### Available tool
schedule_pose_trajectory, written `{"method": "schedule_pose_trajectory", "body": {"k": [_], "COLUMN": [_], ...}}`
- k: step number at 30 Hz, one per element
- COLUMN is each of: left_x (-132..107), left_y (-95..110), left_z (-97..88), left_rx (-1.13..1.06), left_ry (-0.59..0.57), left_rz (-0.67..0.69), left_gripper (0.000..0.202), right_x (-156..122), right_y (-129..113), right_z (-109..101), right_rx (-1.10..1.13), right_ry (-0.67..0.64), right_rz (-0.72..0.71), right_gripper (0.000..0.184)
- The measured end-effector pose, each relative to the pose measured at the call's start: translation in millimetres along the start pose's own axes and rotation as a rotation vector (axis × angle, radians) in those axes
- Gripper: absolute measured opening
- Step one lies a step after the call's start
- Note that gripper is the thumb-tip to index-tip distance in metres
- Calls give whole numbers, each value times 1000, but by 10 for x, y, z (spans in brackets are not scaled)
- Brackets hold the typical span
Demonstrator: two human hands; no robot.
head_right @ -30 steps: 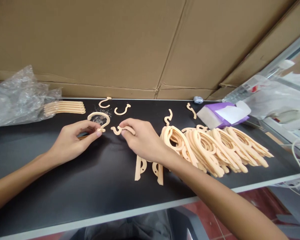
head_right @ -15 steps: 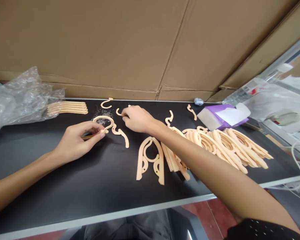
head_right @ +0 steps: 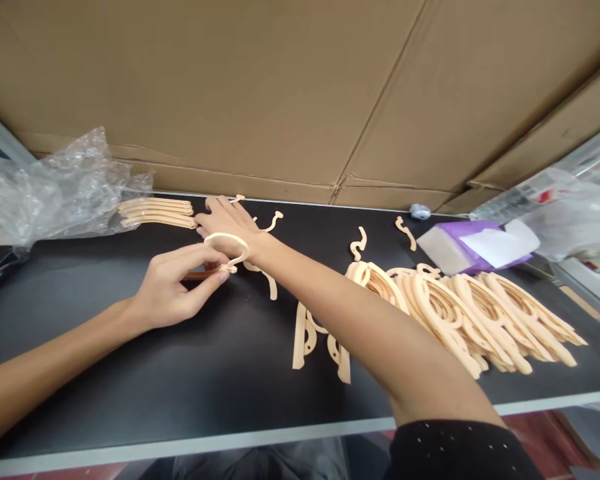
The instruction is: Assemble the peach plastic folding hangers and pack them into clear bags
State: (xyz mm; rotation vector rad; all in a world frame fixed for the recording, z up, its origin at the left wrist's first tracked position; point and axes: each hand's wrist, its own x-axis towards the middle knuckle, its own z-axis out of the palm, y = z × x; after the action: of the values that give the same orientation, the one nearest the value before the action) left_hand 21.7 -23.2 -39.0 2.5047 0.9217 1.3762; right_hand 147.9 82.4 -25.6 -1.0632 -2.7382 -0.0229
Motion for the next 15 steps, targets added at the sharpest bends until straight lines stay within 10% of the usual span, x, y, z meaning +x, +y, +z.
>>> {"method": "schedule_pose_trajectory", "body": {"k": [15], "left_x": [-5], "left_y": [23], "left_z": [-27], "left_rx": [4], "left_ry": [-47], "left_rz": [-56], "left_gripper": [7], "right_x": [-55], "right_y": [-176], "right_z": [-64], "right_rx": [-92], "right_ry": [8], "right_rz": [67], "right_gripper": [31]}}
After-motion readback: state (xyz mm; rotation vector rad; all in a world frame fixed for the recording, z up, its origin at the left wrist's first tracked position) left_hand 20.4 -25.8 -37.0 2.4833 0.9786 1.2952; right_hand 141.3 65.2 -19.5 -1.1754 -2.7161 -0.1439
